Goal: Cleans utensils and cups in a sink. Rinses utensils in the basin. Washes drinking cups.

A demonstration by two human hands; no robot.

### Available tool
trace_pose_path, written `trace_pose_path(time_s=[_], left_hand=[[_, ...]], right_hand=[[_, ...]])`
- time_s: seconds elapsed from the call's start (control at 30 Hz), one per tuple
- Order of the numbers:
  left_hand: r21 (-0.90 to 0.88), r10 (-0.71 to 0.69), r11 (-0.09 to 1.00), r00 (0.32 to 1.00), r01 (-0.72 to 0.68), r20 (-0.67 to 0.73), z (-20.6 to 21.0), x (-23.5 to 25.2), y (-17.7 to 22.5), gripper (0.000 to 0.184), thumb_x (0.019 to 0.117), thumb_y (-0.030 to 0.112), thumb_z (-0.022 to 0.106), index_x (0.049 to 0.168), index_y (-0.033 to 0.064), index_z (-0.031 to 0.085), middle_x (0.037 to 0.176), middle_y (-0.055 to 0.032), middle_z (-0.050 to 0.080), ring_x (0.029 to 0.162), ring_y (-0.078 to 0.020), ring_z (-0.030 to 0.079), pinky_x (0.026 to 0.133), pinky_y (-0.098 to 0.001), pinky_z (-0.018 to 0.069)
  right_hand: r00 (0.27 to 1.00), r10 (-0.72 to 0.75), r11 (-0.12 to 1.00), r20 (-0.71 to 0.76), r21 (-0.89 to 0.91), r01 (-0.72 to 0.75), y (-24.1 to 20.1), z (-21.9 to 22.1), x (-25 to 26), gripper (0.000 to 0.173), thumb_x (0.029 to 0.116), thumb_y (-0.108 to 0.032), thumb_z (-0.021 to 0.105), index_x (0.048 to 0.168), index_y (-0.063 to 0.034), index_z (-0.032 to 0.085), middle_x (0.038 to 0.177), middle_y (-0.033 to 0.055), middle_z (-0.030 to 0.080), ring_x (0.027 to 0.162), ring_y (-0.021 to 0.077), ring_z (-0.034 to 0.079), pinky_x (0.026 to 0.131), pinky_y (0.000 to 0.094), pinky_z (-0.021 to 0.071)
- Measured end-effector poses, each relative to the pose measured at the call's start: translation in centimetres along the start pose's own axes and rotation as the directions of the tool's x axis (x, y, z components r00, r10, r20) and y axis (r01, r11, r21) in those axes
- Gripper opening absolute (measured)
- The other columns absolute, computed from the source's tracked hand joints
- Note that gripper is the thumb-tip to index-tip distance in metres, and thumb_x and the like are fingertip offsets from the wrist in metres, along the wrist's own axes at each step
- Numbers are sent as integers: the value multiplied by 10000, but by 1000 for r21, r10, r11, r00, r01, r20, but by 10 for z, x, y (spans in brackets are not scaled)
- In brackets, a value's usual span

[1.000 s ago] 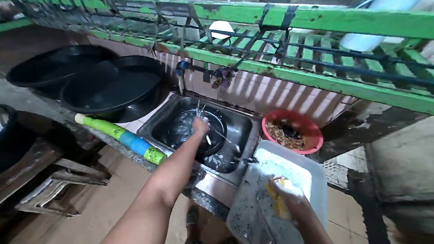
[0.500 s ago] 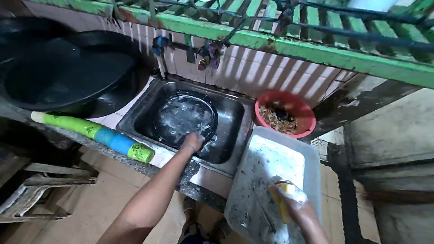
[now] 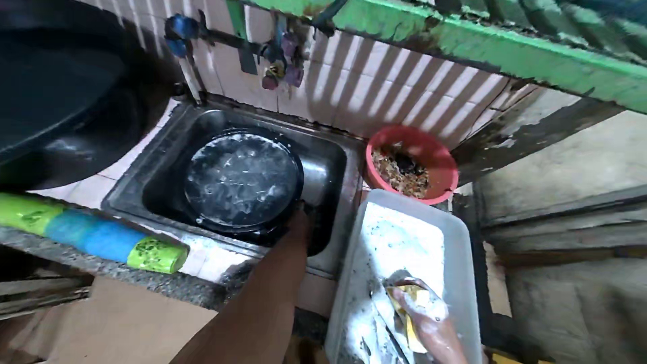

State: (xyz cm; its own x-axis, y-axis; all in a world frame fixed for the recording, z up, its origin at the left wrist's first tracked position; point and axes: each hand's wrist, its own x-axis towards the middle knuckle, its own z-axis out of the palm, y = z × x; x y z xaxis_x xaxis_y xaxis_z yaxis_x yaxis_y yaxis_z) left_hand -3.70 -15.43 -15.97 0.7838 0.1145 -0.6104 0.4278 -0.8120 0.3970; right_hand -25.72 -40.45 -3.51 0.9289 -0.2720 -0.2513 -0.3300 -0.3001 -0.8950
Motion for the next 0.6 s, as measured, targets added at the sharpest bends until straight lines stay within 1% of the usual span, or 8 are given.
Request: trace_pose_path(time_s=[0.13,0.2,0.27,0.37,0.43,0.5,0.53,0.6], left_hand=[[71,52,996,998,-55,45,3,0,-18,480,1061,249,547,1436,-50,514,1447,-296,539,1330,-458,544,1096,-621,445],[123,129,982,986,-141,107,6,0,-17,485,1045,279,580,1403,-47,544,1402,-301,569,1291,-466,568,1069,-640,457],[69,187,978,973,-198,134,7,-10,-4,491,1018,278,621,1395,-31,557,1353,-290,605,1238,-462,603,1030,-641,487],[-9,232,973,970,-232,78,-23,-59,25,470,1040,242,577,1401,-55,537,1355,-302,597,1239,-460,604,1040,-623,486],[17,289,957,957,-289,14,-50,-78,30,393,1064,238,526,1328,-40,610,1336,-286,615,1238,-443,607,1046,-617,482],[-55,253,964,963,-259,-93,-90,-88,27,350,1063,225,529,1259,-42,642,1255,-280,652,1176,-430,639,1008,-605,501],[-74,180,978,972,-193,-152,-111,-85,23,381,1072,262,503,1268,-39,631,1223,-294,660,1146,-444,651,976,-621,512],[-24,44,998,964,-53,-263,-152,-69,8,454,1098,334,462,1336,-26,604,1275,-310,639,1202,-468,629,1000,-642,499]], right_hand=[[1000,8,1000,12,21,-8,6,0,1,424,866,-308,778,1191,-57,670,1075,52,728,924,160,716,787,330,630],[1000,-1,1000,29,29,0,7,0,4,432,875,-299,772,1203,-42,658,1073,58,726,915,153,718,785,333,634],[1000,-8,998,30,55,7,7,1,7,432,876,-257,757,1216,-14,650,1077,73,722,917,151,714,798,334,630],[999,-5,997,48,83,1,9,-1,10,455,862,-247,776,1226,-6,646,1094,97,719,926,174,717,798,359,632],[999,-7,1000,44,17,6,9,-1,14,463,850,-256,794,1217,-11,656,1107,95,719,981,154,703,865,348,610],[999,43,996,34,-83,-40,5,-2,18,477,856,-248,802,1235,-3,648,1137,120,712,1038,172,689,933,378,579],[998,52,993,27,-111,-49,3,-3,19,482,870,-248,796,1252,1,641,1157,133,706,1065,185,681,961,393,563],[1000,-1,996,-23,-93,-1,2,-5,18,477,885,-263,767,1256,6,634,1137,138,709,1038,193,690,935,406,575]])
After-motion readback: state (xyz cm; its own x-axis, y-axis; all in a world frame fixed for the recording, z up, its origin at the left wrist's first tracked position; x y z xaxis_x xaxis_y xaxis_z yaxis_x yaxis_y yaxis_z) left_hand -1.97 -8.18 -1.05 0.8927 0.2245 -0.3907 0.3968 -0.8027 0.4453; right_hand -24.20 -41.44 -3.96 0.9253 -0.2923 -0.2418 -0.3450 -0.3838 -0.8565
